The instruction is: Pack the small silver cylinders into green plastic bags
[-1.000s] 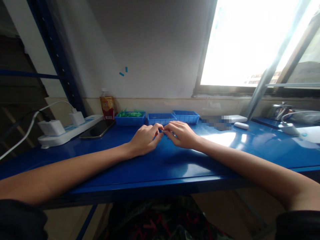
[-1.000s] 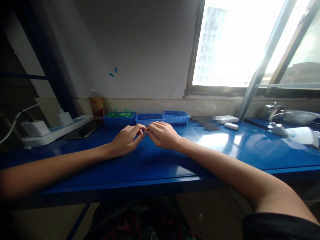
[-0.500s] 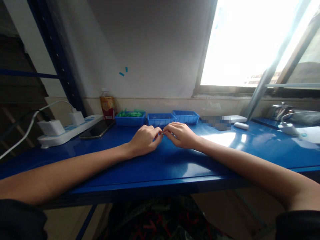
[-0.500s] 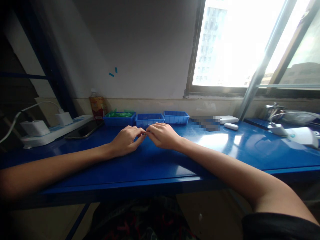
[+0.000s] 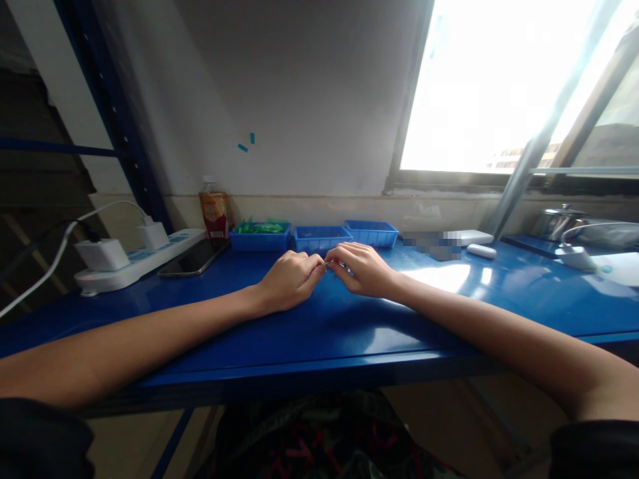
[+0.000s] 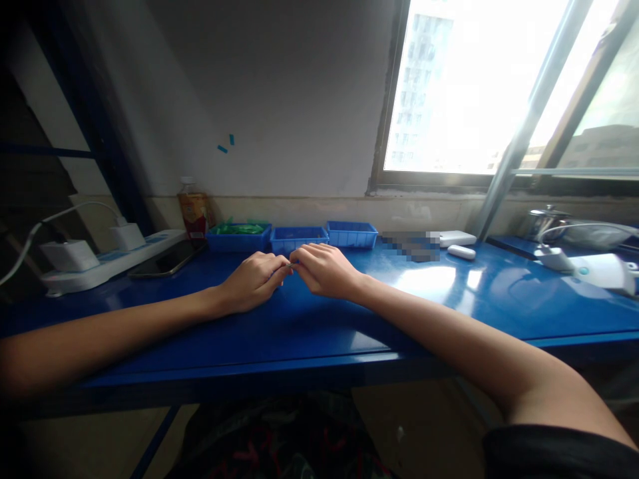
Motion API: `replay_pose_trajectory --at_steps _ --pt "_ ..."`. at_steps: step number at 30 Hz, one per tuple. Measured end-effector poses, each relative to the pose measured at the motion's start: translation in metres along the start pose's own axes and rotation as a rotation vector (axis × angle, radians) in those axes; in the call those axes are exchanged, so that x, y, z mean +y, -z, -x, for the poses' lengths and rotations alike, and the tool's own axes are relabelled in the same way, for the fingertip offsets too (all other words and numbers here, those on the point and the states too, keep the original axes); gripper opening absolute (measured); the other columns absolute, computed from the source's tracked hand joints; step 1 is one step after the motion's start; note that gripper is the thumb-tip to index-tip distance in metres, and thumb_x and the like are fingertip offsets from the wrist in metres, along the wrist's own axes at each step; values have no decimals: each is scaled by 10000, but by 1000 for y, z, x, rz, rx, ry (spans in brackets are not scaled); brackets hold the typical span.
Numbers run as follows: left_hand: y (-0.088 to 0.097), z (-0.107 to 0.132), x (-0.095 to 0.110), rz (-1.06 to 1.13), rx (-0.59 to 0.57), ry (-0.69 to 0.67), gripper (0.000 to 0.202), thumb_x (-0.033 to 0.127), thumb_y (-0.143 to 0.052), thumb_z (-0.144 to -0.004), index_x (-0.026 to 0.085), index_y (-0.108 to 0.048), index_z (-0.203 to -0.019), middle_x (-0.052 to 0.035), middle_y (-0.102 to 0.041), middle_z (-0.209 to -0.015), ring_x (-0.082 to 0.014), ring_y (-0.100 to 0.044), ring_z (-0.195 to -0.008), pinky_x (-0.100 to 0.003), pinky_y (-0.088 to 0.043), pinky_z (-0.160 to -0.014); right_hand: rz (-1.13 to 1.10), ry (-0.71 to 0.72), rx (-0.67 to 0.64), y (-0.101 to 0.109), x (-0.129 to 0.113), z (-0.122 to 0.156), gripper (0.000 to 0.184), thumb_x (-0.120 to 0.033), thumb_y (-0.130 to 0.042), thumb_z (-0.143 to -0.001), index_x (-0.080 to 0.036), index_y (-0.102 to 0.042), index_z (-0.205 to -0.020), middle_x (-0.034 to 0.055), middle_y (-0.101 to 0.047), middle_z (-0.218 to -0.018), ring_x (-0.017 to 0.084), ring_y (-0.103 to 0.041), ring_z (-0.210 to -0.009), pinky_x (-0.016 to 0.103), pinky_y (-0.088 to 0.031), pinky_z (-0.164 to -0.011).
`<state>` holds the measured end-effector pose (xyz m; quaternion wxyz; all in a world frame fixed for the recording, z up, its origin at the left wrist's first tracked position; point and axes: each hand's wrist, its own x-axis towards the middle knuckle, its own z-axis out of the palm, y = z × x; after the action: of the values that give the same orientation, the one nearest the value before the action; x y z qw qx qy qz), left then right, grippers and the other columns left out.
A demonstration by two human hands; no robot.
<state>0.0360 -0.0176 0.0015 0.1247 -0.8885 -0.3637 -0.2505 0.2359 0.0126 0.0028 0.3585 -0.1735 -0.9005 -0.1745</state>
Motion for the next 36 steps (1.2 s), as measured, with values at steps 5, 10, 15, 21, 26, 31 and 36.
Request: replay_pose_trajectory --at_steps 5,10,15,21,26,31,36 --pt "-1 1 1 0 61 50 235 383 -430 -927 175 -533 -965 -19 -648 -754 -181 -597 -678 -316 -421 -694 8 -34 -10 0 0 0 156 -249 -442 -928 -167 -561 -869 49 -620 -751 152 -551 -681 274 -414 -681" --pt "-1 2 1 0 97 22 196 360 -473 -903 180 -522 -966 -7 -644 -758 -167 -587 -663 -303 -417 -687 12 -26 -15 -1 1 0 181 -250 -441 -932 -164 -567 -835 51 -626 -740 148 -555 -675 272 -411 -678" --pt "-1 1 1 -28 95 23 239 350 -394 -942 166 -545 -965 -36 -653 -779 -189 -604 -711 -314 -422 -705 -21 -38 -26 0 1 1 148 -272 -461 -924 -171 -568 -908 53 -641 -782 160 -575 -715 275 -422 -692" --pt "-2 1 0 -37 81 35 311 349 -313 -973 158 -558 -961 -57 -660 -815 -195 -608 -742 -319 -428 -729 -36 -25 -12 2 -1 1 121 -256 -481 -904 -171 -549 -956 48 -637 -809 162 -585 -731 274 -433 -703" --pt "-1 1 0 -45 39 29 328 329 -290 -979 162 -571 -952 -52 -666 -795 -182 -607 -702 -306 -421 -709 -5 -14 -19 1 -1 0 146 -276 -464 -919 -171 -566 -913 50 -634 -785 162 -573 -726 272 -426 -700" --pt "-2 1 1 -21 60 81 260 361 -372 -956 182 -550 -1017 -11 -659 -740 -172 -609 -652 -284 -408 -642 20 -52 -5 1 -1 0 179 -257 -437 -931 -162 -576 -871 50 -620 -766 152 -548 -693 272 -409 -686" --pt "-2 2 0 63 72 84 268 366 -505 -890 192 -496 -1095 28 -646 -729 -133 -597 -599 -252 -415 -619 29 -46 -26 1 -1 0 236 -263 -409 -943 -160 -573 -807 54 -608 -730 146 -533 -675 269 -396 -667"
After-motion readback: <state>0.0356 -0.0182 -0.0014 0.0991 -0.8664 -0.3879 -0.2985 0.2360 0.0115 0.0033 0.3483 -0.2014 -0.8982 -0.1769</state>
